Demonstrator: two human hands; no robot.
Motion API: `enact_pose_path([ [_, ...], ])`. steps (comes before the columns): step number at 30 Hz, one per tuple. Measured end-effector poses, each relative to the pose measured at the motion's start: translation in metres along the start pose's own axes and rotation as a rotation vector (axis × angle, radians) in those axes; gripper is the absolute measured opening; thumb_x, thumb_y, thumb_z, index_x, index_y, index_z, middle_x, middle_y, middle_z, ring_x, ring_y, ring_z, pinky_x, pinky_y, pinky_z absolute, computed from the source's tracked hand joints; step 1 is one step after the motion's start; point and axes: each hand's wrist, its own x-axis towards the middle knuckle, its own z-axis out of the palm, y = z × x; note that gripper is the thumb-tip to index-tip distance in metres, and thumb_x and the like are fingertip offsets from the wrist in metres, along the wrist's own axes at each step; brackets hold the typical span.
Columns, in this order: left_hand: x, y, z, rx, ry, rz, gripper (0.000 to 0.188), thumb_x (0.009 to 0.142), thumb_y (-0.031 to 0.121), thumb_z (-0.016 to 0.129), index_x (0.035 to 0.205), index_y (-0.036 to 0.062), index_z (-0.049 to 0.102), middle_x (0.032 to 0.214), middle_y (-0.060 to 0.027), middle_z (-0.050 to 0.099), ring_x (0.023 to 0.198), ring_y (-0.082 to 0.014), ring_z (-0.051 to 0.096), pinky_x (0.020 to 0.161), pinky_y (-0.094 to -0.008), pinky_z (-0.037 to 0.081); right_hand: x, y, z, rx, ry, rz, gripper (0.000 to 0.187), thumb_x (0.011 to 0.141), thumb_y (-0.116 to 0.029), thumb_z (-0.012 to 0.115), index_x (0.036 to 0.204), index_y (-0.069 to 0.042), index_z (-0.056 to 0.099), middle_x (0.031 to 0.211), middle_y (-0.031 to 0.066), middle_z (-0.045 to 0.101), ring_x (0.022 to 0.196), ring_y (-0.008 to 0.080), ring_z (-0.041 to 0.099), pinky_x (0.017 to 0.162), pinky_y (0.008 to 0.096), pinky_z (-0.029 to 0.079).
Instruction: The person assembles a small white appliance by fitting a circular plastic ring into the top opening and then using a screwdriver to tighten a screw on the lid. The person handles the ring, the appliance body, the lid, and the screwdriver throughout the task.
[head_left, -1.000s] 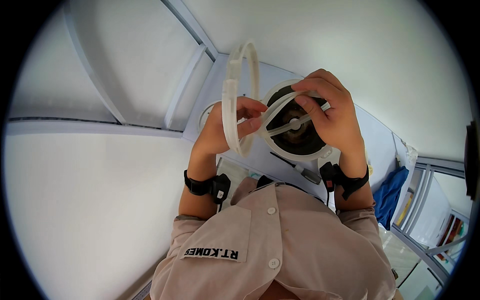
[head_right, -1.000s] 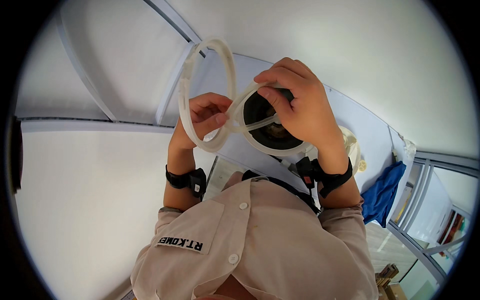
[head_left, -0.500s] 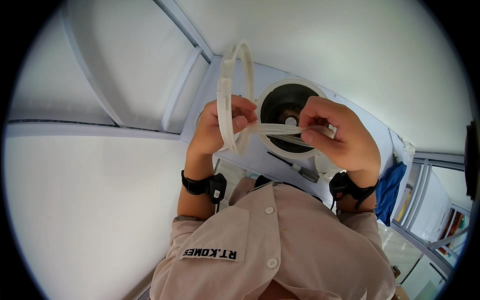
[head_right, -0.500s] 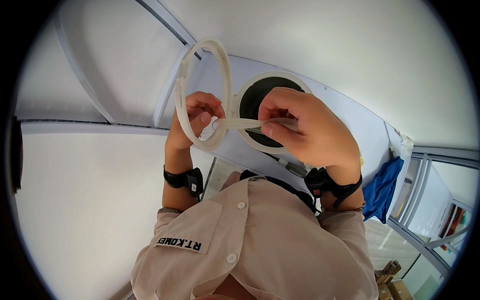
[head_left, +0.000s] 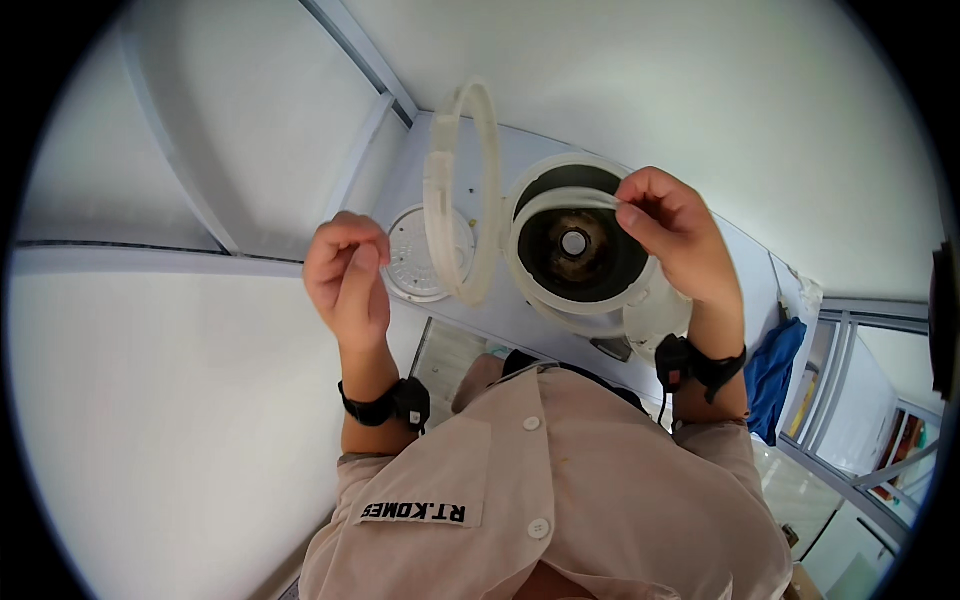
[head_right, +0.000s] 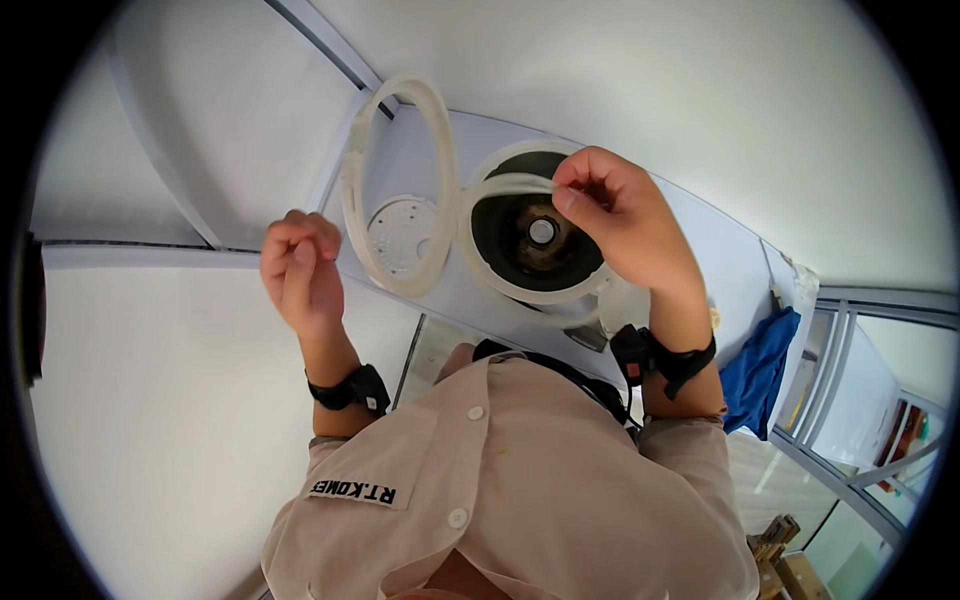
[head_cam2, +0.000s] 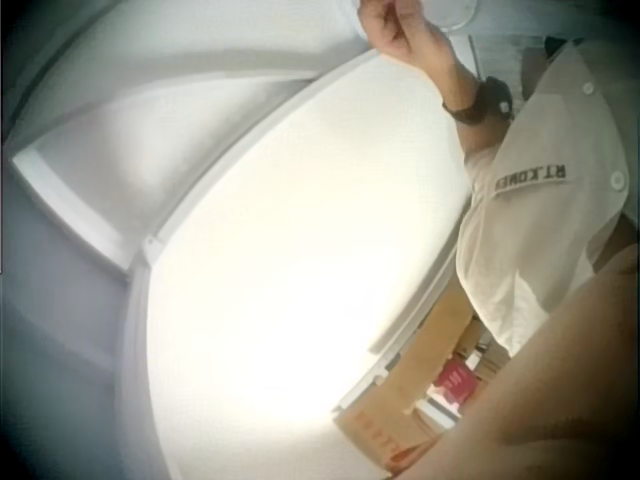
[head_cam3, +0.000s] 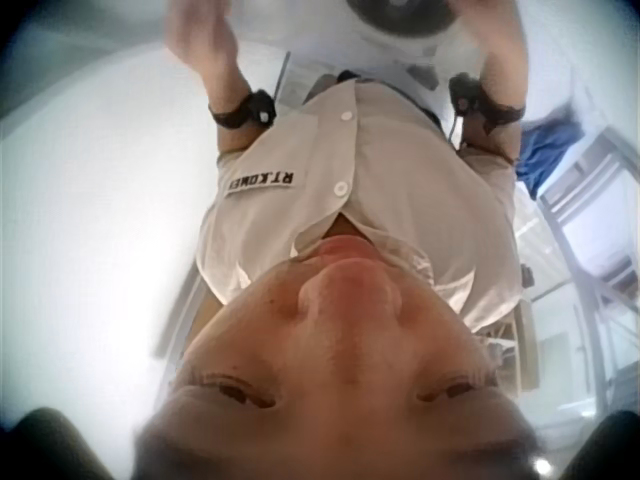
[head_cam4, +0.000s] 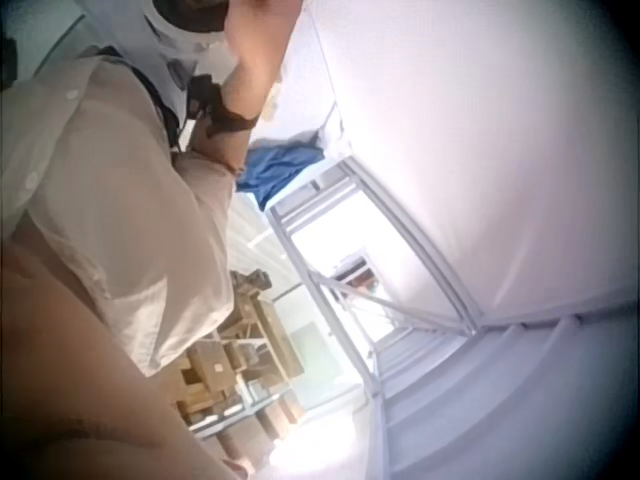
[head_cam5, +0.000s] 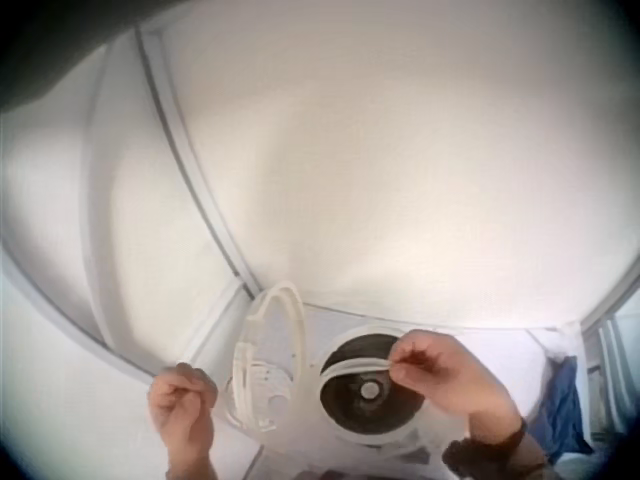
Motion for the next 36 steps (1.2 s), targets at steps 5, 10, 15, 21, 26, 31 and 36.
enact_pose_path([
  [5,-0.001,0.037,0.027,0.276,-0.27,0.184,0.032,0.082,0.005,0.081,0.109,0.0012,0.066,0.091,-0.0075,0.058,0.08,-0.0204,0.054,0.074,-0.0341,0.044,0.019,0.058,-0.005,-0.26,0.209,-0.023,0.006,0.101,-0.005,0.069,0.106,-0.003,0.067,0.091,-0.0012,0.065,0.083,0.009,0.057,0.079,0.0269,0.049],
  [10,-0.004,0.026,0.047,0.79,-0.116,0.36,0.055,0.066,0.0,0.089,0.117,0.0053,0.067,0.107,-0.0102,0.056,0.088,-0.0241,0.056,0.078,-0.0367,0.048,0.033,0.062,-0.003,-0.294,0.283,-0.058,0.005,0.1,-0.005,0.069,0.104,-0.004,0.067,0.089,-0.001,0.065,0.083,0.0101,0.057,0.078,0.0279,0.049],
  [15,-0.008,0.018,0.04,0.75,-0.05,0.322,0.064,0.066,0.005,0.091,0.124,0.006,0.065,0.111,-0.0129,0.054,0.091,-0.025,0.056,0.079,-0.0391,0.048,0.051,0.066,-0.002,-0.287,0.401,-0.137,0.008,0.099,-0.01,0.07,0.104,-0.004,0.069,0.089,0.0004,0.068,0.08,0.0128,0.059,0.077,0.0302,0.051],
  [21,-0.024,0.055,0.038,0.099,-0.352,0.142,0.053,0.073,0.016,0.093,0.118,0.0017,0.068,0.098,-0.0101,0.062,0.08,-0.0248,0.059,0.07,-0.0354,0.049,0.06,0.075,0.0,-0.475,0.483,-0.059,0.015,0.098,-0.016,0.072,0.105,-0.003,0.071,0.085,0.0067,0.069,0.073,0.0171,0.059,0.073,0.0334,0.052],
  [26,-0.015,0.066,0.061,-0.026,-0.899,-0.36,0.031,0.088,0.011,0.085,0.114,0.0023,0.072,0.097,-0.009,0.069,0.078,-0.0214,0.065,0.064,-0.0326,0.047,0.058,0.069,0.001,-0.464,0.467,-0.04,0.014,0.098,-0.015,0.073,0.105,-0.003,0.072,0.085,0.0048,0.069,0.074,0.0155,0.059,0.073,0.0325,0.052],
  [31,-0.025,0.011,0.079,0.191,-0.847,-0.408,0.033,0.088,0.007,0.083,0.119,0.0055,0.072,0.113,-0.0102,0.067,0.099,-0.0228,0.066,0.082,-0.0335,0.051,0.053,0.07,0.0,-0.341,0.372,-0.097,0.009,0.101,-0.012,0.071,0.106,-0.005,0.071,0.087,-0.0006,0.067,0.077,0.0107,0.057,0.074,0.0287,0.05],
  [36,-0.036,-0.021,0.098,0.215,-0.588,-0.226,0.038,0.088,0.005,0.082,0.123,0.0066,0.07,0.13,-0.0117,0.061,0.117,-0.0287,0.06,0.098,-0.0392,0.051,0.038,0.072,-0.014,-0.089,0.194,-0.14,0.009,0.102,-0.009,0.071,0.11,-0.006,0.069,0.092,-0.0034,0.067,0.081,0.0078,0.056,0.076,0.0261,0.048],
])
